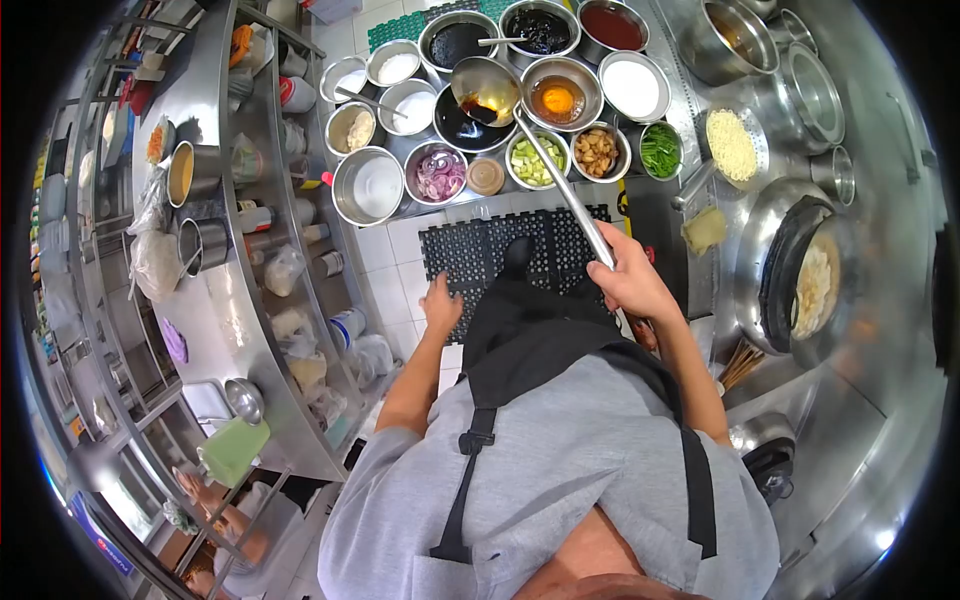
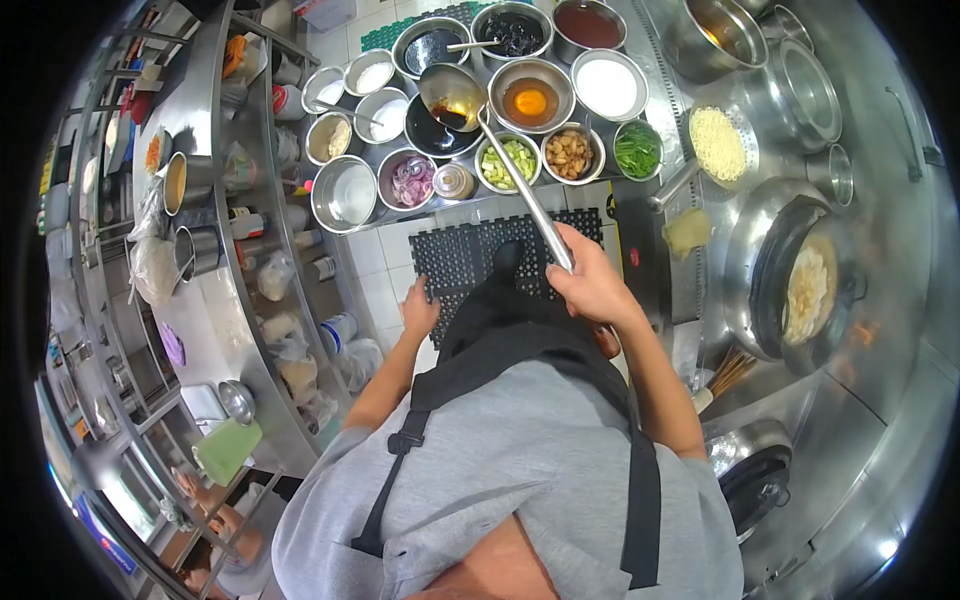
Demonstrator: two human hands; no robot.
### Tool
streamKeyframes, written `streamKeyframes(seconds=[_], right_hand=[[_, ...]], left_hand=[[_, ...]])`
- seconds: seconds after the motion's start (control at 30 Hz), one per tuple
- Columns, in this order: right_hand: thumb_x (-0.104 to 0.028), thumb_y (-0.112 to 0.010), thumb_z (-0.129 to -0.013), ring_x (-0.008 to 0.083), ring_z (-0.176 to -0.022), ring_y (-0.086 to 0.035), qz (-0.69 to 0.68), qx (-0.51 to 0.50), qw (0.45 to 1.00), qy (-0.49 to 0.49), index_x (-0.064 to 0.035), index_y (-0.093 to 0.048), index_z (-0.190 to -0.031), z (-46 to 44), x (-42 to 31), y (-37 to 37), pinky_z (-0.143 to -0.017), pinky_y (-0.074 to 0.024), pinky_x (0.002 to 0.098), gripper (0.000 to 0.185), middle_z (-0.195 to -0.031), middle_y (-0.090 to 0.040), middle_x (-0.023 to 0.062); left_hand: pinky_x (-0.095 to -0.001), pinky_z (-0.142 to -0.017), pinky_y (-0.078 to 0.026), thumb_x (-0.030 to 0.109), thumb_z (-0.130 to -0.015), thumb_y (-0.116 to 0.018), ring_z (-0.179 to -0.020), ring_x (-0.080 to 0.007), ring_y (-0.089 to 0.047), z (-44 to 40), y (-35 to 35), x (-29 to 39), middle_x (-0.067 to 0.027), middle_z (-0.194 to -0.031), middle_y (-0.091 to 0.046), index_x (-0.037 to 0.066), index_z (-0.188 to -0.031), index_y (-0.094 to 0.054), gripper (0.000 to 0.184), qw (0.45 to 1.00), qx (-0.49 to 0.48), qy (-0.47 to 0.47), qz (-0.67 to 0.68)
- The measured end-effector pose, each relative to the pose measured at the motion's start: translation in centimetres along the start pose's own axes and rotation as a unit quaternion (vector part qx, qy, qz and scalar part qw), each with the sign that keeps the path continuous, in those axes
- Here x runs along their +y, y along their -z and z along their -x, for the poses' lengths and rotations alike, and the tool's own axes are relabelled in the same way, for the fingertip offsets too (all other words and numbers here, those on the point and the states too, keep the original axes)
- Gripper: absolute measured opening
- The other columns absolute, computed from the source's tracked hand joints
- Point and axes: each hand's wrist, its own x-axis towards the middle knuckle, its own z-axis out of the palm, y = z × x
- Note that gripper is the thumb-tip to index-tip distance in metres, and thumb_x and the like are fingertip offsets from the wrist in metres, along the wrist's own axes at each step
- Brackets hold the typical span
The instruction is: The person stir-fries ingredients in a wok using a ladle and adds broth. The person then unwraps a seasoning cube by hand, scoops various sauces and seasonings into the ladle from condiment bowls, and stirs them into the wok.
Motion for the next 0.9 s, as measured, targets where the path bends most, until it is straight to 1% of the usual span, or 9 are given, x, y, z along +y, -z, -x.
streamKeyframes(seconds=[0.1, 0.13, 0.23, 0.33, 0.43, 0.53, 0.63, 0.77, 0.9], right_hand=[[-0.001, -0.056, -0.089, 0.0094, -0.044, -0.051, 0.026, 0.009, 1.000, 0.002, -0.0003, -0.041, -0.151, -0.4, 0.5, -0.3, -0.040, -0.0436, 0.0269, 0.064, -0.074, -0.052, 0.0014], [0.000, -0.055, -0.088, 0.0087, -0.044, -0.051, 0.030, 0.009, 1.000, 0.003, 0.0004, -0.040, -0.151, -0.6, 0.5, -0.5, -0.040, -0.0436, 0.0259, 0.065, -0.075, -0.052, 0.0010], [0.000, -0.055, -0.088, 0.0090, -0.044, -0.050, 0.051, 0.014, 0.999, 0.009, 0.0003, -0.040, -0.151, -0.9, 0.5, -0.6, -0.039, -0.0437, 0.0260, 0.064, -0.073, -0.051, 0.0009], [-0.001, -0.055, -0.088, 0.0093, -0.043, -0.050, 0.034, 0.010, 0.999, 0.004, 0.0003, -0.041, -0.150, -0.4, -0.2, -0.8, -0.039, -0.0438, 0.0263, 0.064, -0.072, -0.050, 0.0008], [-0.002, -0.056, -0.088, 0.0107, -0.045, -0.052, 0.007, 0.002, 1.000, -0.012, -0.0012, -0.042, -0.149, 0.5, -1.1, -0.6, -0.042, -0.0446, 0.0277, 0.062, -0.073, -0.052, 0.0015], [-0.001, -0.057, -0.088, 0.0099, -0.045, -0.052, 0.009, 0.008, 1.000, -0.011, -0.0005, -0.042, -0.149, 1.4, -1.8, -0.4, -0.041, -0.0446, 0.0268, 0.063, -0.074, -0.052, 0.0007], [-0.001, -0.057, -0.088, 0.0096, -0.045, -0.052, -0.018, 0.002, 1.000, -0.002, -0.0001, -0.042, -0.149, 2.0, -1.9, -0.2, -0.041, -0.0448, 0.0266, 0.063, -0.075, -0.052, 0.0010], [0.000, -0.057, -0.088, 0.0099, -0.045, -0.053, -0.008, 0.006, 1.000, 0.010, 0.0001, -0.041, -0.149, 2.1, -1.9, 0.0, -0.041, -0.0451, 0.0269, 0.063, -0.075, -0.052, 0.0013], [-0.001, -0.055, -0.089, 0.0102, -0.043, -0.050, -0.029, 0.006, 0.999, 0.017, 0.0004, -0.041, -0.149, 1.5, -1.2, 0.1, -0.041, -0.0447, 0.0277, 0.062, -0.072, -0.052, 0.0014]], left_hand=[[-0.0651, -0.100, -0.039, 0.022, -0.080, -0.073, -0.124, -0.0388, -0.059, 1.8, 0.2, -2.1, -0.0198, -0.130, -0.061, 0.013, -0.148, -0.042, 0.075, 0.990, -0.069, 0.120, -0.019], [-0.0674, -0.103, -0.037, 0.023, -0.081, -0.071, -0.123, -0.0398, -0.060, 2.3, 0.2, -2.6, -0.0211, -0.129, -0.061, 0.013, -0.149, -0.040, 0.076, 0.989, -0.077, 0.127, -0.018], [-0.0673, -0.097, -0.042, 0.025, -0.081, -0.071, -0.119, -0.0412, -0.062, 2.2, -0.5, -4.0, -0.0224, -0.127, -0.064, 0.012, -0.148, -0.040, 0.075, 0.991, -0.067, 0.106, -0.037], [-0.0665, -0.101, -0.041, 0.024, -0.081, -0.071, -0.119, -0.0401, -0.062, 0.5, -0.9, -3.9, -0.0211, -0.125, -0.064, 0.013, -0.150, -0.040, 0.076, 0.990, -0.065, 0.124, 0.021], [-0.0588, -0.093, -0.049, 0.022, -0.080, -0.071, -0.107, -0.0381, -0.066, -1.6, -0.9, -2.8, -0.0196, -0.112, -0.067, 0.009, -0.148, -0.043, 0.074, 0.992, -0.056, 0.103, 0.052], [-0.0510, -0.084, -0.053, 0.019, -0.079, -0.071, -0.093, -0.0356, -0.067, -3.2, -0.5, -1.3, -0.0170, -0.095, -0.067, 0.004, -0.144, -0.047, 0.071, 0.992, -0.024, 0.053, 0.114], [-0.0462, -0.079, -0.054, 0.015, -0.077, -0.071, -0.085, -0.0345, -0.066, -3.9, 0.0, 0.3, -0.0147, -0.084, -0.064, 0.000, -0.141, -0.049, 0.069, 0.992, -0.005, 0.009, 0.129], [-0.0461, -0.079, -0.055, 0.015, -0.077, -0.072, -0.083, -0.0352, -0.069, -4.3, -0.4, 0.6, -0.0151, -0.081, -0.066, -0.003, -0.141, -0.048, 0.071, 0.993, -0.008, 0.006, 0.114], [-0.0467, -0.077, -0.056, 0.016, -0.077, -0.072, -0.080, -0.0362, -0.070, -4.1, -1.5, -0.2, -0.0153, -0.080, -0.068, 0.000, -0.140, -0.049, 0.069, 0.994, -0.014, -0.010, 0.109]])
